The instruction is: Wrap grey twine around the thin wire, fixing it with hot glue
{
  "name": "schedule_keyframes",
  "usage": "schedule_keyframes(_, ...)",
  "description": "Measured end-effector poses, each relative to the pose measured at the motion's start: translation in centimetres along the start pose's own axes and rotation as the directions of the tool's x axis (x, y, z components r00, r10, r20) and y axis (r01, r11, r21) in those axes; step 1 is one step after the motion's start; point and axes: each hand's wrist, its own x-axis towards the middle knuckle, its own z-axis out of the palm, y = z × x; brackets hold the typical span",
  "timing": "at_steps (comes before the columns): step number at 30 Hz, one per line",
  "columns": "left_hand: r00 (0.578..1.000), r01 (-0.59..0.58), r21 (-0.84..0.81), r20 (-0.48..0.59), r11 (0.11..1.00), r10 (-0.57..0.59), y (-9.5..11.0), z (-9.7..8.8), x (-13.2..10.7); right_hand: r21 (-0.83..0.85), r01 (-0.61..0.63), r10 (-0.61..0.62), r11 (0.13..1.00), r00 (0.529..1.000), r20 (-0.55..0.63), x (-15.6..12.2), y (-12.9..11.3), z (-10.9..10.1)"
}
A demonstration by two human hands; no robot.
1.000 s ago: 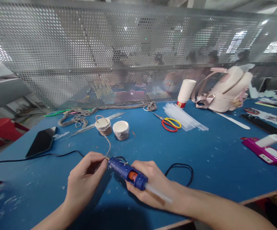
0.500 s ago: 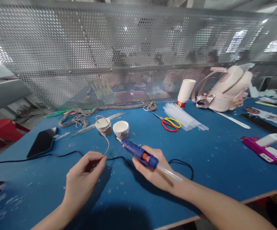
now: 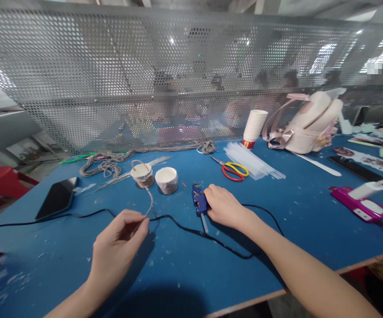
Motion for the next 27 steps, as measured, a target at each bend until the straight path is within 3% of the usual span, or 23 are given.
schedule_keyframes(4,1.000,-0.006,0.014,0.009,1.000,0.005,0.1,0.0,-0.1,0.075,-0.027,0.028,0.997,0.999,-0.016,0.5,0.5,0.5)
schedule_keyframes(6,1.000,-0.001,0.012,0.005,1.000,0.001,0.2,0.0,-0.1,0.224,-0.077,0.092,0.972,0.994,-0.058,0.8,0.5,0.7)
schedule_keyframes(10,1.000,-0.001,0.012,0.003,1.000,0.001,0.1,0.0,-0.1,0.550,-0.215,0.318,0.807,0.943,-0.098,1.6,0.5,1.1)
schedule_keyframes(17,1.000,-0.009,0.017,0.023,1.000,0.009,0.1,0.0,-0.2,0.431,-0.418,0.500,0.799,0.862,-0.091,2.8,1.7,1.5)
schedule_keyframes(20,0.999,-0.009,0.018,0.054,1.000,0.008,0.2,0.0,-0.2,0.360,-0.464,0.519,0.810,0.852,-0.069,2.7,1.9,1.2)
schedule_keyframes(25,0.997,-0.045,0.027,0.063,0.999,0.043,0.1,0.0,-0.2,0.271,-0.475,0.495,0.837,0.869,-0.009,0.7,2.4,-1.4)
schedule_keyframes(27,0.995,-0.077,0.031,0.066,0.997,0.075,0.1,-0.1,-0.1,0.176,-0.503,0.525,0.846,0.843,-0.113,-0.8,2.2,-3.1)
